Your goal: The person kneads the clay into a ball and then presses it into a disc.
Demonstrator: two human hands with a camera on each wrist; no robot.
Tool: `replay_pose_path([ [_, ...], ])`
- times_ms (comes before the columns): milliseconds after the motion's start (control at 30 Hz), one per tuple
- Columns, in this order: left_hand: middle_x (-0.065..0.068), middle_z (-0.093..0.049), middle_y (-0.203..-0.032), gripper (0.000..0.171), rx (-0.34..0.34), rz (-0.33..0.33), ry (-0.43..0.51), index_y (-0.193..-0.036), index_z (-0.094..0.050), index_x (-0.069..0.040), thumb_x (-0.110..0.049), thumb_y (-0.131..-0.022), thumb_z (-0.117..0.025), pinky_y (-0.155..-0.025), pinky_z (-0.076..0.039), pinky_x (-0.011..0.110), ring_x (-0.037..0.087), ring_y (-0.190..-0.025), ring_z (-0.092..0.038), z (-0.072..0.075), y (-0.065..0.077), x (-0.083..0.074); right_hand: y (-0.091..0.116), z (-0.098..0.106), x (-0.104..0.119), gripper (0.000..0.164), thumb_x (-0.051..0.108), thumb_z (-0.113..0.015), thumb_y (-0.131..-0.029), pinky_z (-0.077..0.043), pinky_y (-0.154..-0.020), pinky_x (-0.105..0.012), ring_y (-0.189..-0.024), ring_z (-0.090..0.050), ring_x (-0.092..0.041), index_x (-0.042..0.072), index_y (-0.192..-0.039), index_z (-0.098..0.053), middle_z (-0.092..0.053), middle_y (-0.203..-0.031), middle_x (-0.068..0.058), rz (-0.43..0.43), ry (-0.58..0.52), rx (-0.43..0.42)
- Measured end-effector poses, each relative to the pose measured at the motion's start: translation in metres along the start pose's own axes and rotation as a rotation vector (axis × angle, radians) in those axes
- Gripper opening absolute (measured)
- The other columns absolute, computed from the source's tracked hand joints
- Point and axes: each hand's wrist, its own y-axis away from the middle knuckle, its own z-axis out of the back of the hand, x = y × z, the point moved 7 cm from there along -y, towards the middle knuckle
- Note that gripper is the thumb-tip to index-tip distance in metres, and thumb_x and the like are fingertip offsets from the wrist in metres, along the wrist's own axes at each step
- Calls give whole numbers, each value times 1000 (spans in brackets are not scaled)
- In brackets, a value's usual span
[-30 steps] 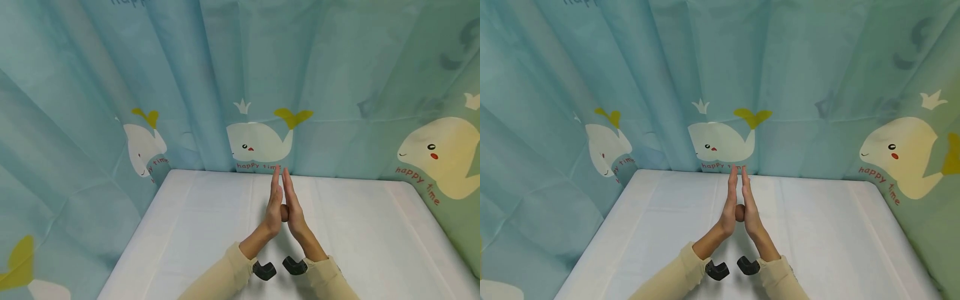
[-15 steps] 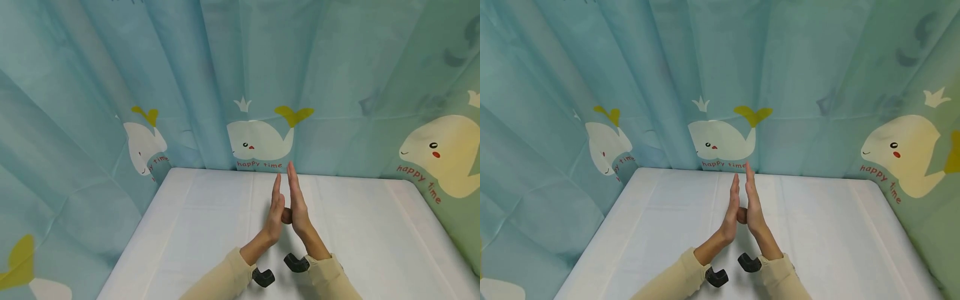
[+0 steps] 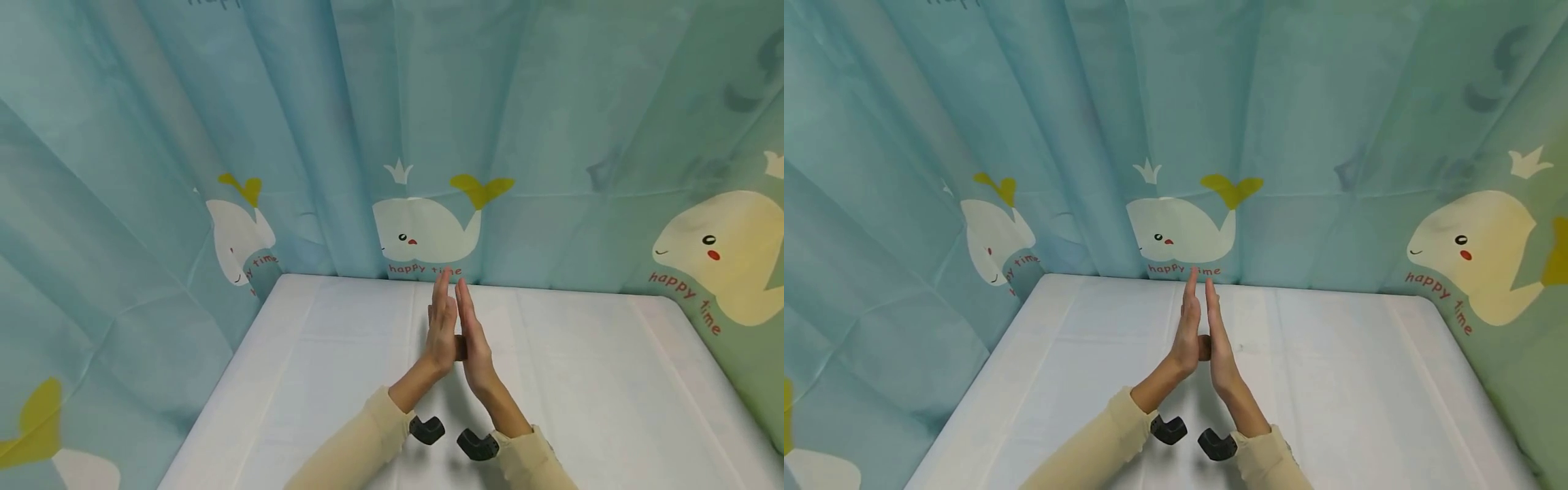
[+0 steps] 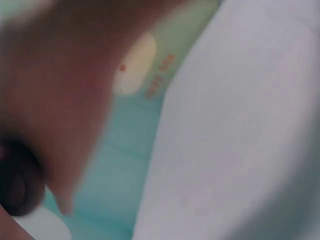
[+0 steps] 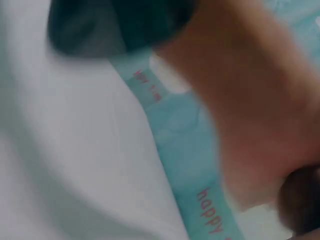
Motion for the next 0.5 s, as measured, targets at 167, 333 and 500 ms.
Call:
replay_pose_path([
  [167, -5, -6, -172, 68, -10, 80, -87, -167, -10, -27, -59, -107, -12, -117, 2, 70, 21, -158, -3, 1, 2, 19, -1, 1, 5, 55, 33, -11, -113, 7, -121, -57, -157, 7, -15, 25, -167, -4, -1, -172, 8, 26, 105, 8],
  [333, -2, -7, -172, 65, 50, 76, -58, -167, -10, -26, -54, -109, -15, -117, -1, 71, 24, -158, -2, -13, 16, 19, -8, 15, 4, 55, 32, -13, -113, 7, -121, -56, -157, 5, -16, 24, -167, -6, -3, -172, 6, 58, 128, -28],
  [500, -3, -3, -172, 62, 76, 18, 58, -167, -7, -26, -48, -110, -17, -122, -6, 60, 19, -158, -2, -18, 19, 2, -10, 22, -8, 56, 36, -11, -113, 5, -122, -50, -157, 8, -17, 23, -167, -2, 2, -173, 5, 15, 62, -21],
])
